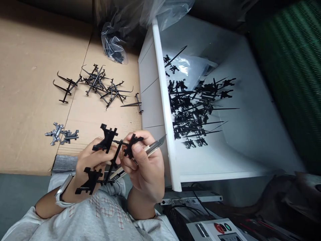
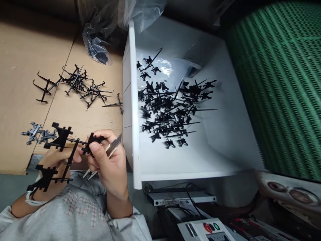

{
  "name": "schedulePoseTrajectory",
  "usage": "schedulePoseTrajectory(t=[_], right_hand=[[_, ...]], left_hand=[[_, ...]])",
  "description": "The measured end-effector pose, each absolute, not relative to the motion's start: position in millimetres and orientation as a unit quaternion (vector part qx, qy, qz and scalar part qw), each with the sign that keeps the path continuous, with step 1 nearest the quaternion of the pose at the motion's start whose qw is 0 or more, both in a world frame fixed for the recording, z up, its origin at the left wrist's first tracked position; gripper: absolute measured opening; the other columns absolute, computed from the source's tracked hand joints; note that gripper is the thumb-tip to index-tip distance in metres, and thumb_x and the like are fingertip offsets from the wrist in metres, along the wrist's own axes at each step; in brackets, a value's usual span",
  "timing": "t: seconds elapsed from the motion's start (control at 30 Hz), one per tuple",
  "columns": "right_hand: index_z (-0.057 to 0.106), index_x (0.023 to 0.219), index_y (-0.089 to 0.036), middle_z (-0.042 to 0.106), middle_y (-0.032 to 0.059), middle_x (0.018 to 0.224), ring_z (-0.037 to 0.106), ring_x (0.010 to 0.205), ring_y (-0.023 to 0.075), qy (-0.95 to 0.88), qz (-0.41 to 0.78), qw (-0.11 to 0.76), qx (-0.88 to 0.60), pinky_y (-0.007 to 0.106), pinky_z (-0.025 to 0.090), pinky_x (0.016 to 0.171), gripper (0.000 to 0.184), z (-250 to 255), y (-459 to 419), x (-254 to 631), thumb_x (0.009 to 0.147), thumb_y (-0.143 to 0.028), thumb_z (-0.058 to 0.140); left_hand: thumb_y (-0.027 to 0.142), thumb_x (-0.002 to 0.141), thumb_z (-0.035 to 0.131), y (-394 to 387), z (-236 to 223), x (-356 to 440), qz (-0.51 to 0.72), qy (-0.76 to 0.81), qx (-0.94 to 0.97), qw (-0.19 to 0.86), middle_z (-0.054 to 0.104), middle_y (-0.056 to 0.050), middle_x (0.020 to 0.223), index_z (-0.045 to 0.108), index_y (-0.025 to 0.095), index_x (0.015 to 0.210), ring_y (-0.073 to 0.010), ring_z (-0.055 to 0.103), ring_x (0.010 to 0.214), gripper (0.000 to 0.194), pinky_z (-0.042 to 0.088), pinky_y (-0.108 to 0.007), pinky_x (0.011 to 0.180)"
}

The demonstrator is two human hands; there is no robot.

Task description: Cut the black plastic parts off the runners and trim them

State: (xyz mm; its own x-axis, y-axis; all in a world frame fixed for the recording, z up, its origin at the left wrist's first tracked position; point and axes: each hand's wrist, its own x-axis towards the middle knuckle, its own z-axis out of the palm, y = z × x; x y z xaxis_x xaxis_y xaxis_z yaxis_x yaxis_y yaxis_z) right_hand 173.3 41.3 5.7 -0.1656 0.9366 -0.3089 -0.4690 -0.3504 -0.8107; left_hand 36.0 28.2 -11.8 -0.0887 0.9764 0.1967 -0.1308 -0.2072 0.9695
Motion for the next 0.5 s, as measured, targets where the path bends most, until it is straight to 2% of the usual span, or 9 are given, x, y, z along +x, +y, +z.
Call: schedulePoseTrajectory(t=[0.1, 0.17, 0.3, 0.4, 0.5], right_hand=[[0.061, 0.095, -0.028, 0.058, -0.0078, 0.074, 0.025, 0.041, 0.0030, -0.277, 0.712, 0.509, -0.398, 0.017, 0.024, 0.036, 0.038, 3.1, 42.7, 172.0, 0.087, -0.052, 0.088], [0.060, 0.094, -0.028, 0.055, -0.0088, 0.070, 0.023, 0.042, 0.0038, -0.271, 0.738, 0.496, -0.369, 0.016, 0.022, 0.035, 0.037, 1.3, 44.1, 172.0, 0.089, -0.052, 0.087], [0.058, 0.092, -0.028, 0.050, -0.0115, 0.063, 0.016, 0.041, 0.0033, -0.253, 0.796, 0.464, -0.296, 0.013, 0.018, 0.033, 0.036, -1.1, 47.0, 173.8, 0.091, -0.052, 0.086], [0.058, 0.093, -0.029, 0.052, -0.0118, 0.067, 0.013, 0.039, 0.0010, -0.250, 0.804, 0.463, -0.276, 0.013, 0.017, 0.034, 0.036, -1.1, 48.3, 176.5, 0.092, -0.053, 0.084], [0.058, 0.094, -0.029, 0.053, -0.0107, 0.069, 0.015, 0.041, 0.0019, -0.259, 0.779, 0.471, -0.321, 0.014, 0.018, 0.035, 0.036, -0.1, 48.5, 180.6, 0.092, -0.055, 0.083]], left_hand=[[0.029, 0.098, 0.074, 26.6, -18.9, 39.9, 0.599, 0.414, 0.505, 0.464, 0.070, 0.000, 0.066, 0.076, 0.028, 0.074, -0.0182, 0.062, 0.058, 0.024, 0.049, -0.030, 0.053], [0.034, 0.097, 0.077, 26.1, -25.5, 41.2, 0.605, 0.404, 0.484, 0.487, 0.061, 0.001, 0.061, 0.069, 0.026, 0.071, -0.0170, 0.057, 0.056, 0.028, 0.047, -0.029, 0.052], [0.053, 0.103, 0.067, 30.8, -26.3, 44.3, 0.597, 0.373, 0.424, 0.570, 0.041, 0.004, 0.057, 0.052, 0.024, 0.067, -0.0126, 0.035, 0.047, 0.049, 0.036, -0.026, 0.044], [0.054, 0.101, 0.070, 34.7, -18.5, 44.6, 0.572, 0.325, 0.355, 0.664, 0.034, 0.007, 0.057, 0.043, 0.023, 0.066, -0.0093, 0.024, 0.046, 0.054, 0.026, -0.022, 0.041], [0.051, 0.101, 0.071, 32.9, -15.0, 39.3, 0.564, 0.286, 0.309, 0.711, 0.034, 0.007, 0.056, 0.049, 0.022, 0.069, -0.0085, 0.023, 0.046, 0.049, 0.023, -0.020, 0.040]])
